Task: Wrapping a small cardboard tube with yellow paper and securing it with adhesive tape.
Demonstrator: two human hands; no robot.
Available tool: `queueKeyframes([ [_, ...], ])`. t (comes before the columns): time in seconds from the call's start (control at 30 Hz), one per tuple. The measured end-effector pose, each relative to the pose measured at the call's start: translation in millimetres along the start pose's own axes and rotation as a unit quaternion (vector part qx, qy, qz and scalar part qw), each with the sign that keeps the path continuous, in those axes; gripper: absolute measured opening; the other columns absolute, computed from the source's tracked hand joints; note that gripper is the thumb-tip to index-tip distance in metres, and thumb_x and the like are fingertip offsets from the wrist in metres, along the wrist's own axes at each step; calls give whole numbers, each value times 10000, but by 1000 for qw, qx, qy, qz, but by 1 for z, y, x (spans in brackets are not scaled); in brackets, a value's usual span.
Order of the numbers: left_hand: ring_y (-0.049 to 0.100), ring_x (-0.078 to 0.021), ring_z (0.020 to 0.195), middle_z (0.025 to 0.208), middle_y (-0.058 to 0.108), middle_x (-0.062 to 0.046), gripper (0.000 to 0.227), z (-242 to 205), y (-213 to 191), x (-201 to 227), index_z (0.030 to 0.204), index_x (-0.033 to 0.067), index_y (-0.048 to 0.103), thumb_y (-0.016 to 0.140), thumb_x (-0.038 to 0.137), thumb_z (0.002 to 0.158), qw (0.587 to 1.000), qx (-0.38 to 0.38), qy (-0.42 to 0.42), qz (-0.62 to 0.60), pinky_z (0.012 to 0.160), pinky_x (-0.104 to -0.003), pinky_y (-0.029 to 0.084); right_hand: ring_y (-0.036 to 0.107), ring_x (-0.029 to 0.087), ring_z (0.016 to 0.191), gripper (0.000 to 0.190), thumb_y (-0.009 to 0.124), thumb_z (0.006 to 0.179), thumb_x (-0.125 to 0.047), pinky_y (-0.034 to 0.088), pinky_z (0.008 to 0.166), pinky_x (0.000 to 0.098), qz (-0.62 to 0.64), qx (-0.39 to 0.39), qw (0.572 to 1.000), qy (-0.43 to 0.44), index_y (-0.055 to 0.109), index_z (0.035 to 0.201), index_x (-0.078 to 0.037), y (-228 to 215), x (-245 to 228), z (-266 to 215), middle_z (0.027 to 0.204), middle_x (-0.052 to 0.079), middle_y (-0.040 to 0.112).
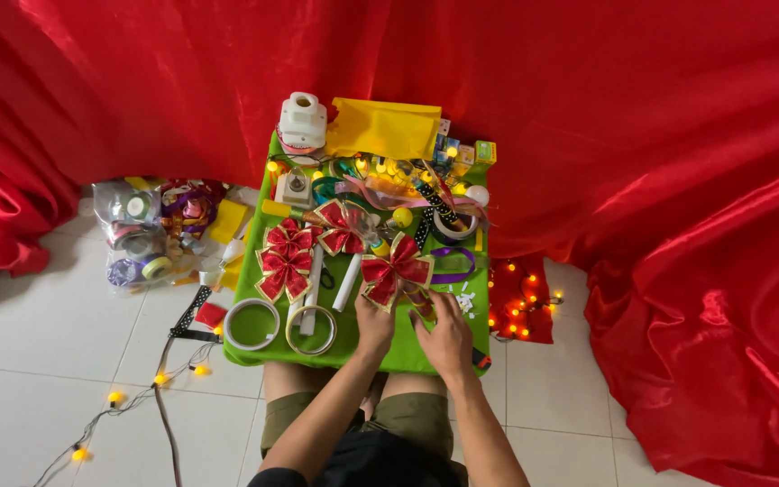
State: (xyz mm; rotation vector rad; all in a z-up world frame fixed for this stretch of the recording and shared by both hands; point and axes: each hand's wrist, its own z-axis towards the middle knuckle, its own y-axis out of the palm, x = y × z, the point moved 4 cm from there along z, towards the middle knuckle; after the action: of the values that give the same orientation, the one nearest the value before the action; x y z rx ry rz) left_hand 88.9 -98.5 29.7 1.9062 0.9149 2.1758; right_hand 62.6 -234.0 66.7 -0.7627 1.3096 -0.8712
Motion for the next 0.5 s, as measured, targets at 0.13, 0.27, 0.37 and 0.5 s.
queueKeyframes([
  [0.13,691,-213,960,1037,722,-118,298,2,-3,-28,1177,32,669,779,21,899,999,-5,-10,-32,918,-395,566,706,300,1086,428,758,935,-330,651,800,377,35,-3,999,3,661,1272,-85,-5,11,10,1212,102,644],
  [0.27,675,-266,1075,1127,714,-171,382,4,0,-57,1225,33,661,791,-23,870,998,-60,-28,-11,959,-425,569,717,353,1059,340,780,923,-250,653,774,410,72,17,997,-6,711,1211,-84,1,35,21,1159,125,695],
  [0.37,635,-377,1190,1258,668,-255,477,-5,-14,-38,1318,-14,627,778,-49,867,986,-148,-56,49,988,-463,583,713,383,1057,327,771,936,-263,653,771,432,76,33,997,-14,724,1196,-71,5,68,39,1162,157,705],
  [0.5,706,-343,1073,1099,687,-119,321,-28,-56,-9,1150,57,719,676,-81,864,934,-229,87,259,799,-353,651,684,441,1086,421,712,979,-330,620,848,504,43,40,998,-33,695,1244,-2,-2,100,69,1187,211,681],
])
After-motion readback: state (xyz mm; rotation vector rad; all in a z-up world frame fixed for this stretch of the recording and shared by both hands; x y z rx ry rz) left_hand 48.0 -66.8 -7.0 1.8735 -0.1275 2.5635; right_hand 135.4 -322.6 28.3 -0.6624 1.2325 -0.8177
